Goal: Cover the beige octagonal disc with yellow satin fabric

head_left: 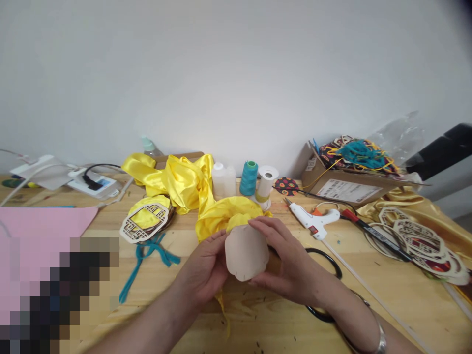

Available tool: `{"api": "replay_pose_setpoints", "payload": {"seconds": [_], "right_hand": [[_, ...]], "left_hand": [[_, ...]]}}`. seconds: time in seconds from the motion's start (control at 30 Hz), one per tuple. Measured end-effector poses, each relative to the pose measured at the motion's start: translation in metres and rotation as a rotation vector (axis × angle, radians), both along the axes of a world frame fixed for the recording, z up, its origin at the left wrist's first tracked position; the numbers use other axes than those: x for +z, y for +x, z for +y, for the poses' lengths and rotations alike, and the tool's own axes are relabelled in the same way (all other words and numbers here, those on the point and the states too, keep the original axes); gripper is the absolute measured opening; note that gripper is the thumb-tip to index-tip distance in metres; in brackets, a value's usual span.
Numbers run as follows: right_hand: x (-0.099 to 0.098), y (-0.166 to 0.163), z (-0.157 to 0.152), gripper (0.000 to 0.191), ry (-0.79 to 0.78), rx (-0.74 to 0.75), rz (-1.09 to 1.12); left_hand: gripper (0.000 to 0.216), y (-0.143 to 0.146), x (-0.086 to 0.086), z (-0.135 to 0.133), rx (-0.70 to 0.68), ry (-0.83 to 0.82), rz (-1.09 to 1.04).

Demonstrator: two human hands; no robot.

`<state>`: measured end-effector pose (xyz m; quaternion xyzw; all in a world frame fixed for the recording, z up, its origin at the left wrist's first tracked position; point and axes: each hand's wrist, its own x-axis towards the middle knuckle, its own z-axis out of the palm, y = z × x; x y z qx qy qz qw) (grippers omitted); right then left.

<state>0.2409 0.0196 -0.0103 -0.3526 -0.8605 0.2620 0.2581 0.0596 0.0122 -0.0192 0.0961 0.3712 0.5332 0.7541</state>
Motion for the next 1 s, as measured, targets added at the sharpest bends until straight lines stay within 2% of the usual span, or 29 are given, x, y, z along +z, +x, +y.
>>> {"api": "replay_pose_setpoints", "payload": {"seconds": [0.17, 0.3, 0.5, 0.6, 0.77, 0.87, 1.0], "right_hand": [[0.002, 0.002, 0.002, 0.081, -0.01, 0.014, 0.008], [0.003, 0.012, 0.011, 0.08, -0.014, -0.073, 0.109], [0.005, 0.025, 0.027, 0.073, -0.226, -0.276, 0.572], [0.005, 0.023, 0.03, 0.07, -0.26, -0.33, 0.702], [0.003, 0.018, 0.025, 0.072, -0.207, -0.38, 0.625], [0.001, 0.013, 0.02, 0.072, -0.095, -0.392, 0.475], [-0.003, 0.001, 0.01, 0.075, 0.072, -0.334, 0.307]], "left_hand": [[0.02, -0.004, 0.002, 0.005, 0.1, 0.046, 0.019], [0.027, -0.007, 0.0, 0.005, 0.051, 0.14, -0.001], [0.026, -0.007, -0.003, 0.003, -0.006, 0.116, 0.023], [0.026, -0.006, -0.003, 0.002, -0.018, 0.124, 0.018], [0.028, -0.004, -0.001, -0.001, -0.056, 0.148, -0.012], [0.035, -0.001, 0.0, -0.002, -0.076, 0.166, -0.043], [0.043, 0.001, 0.0, -0.002, -0.102, 0.2, -0.051]]}}
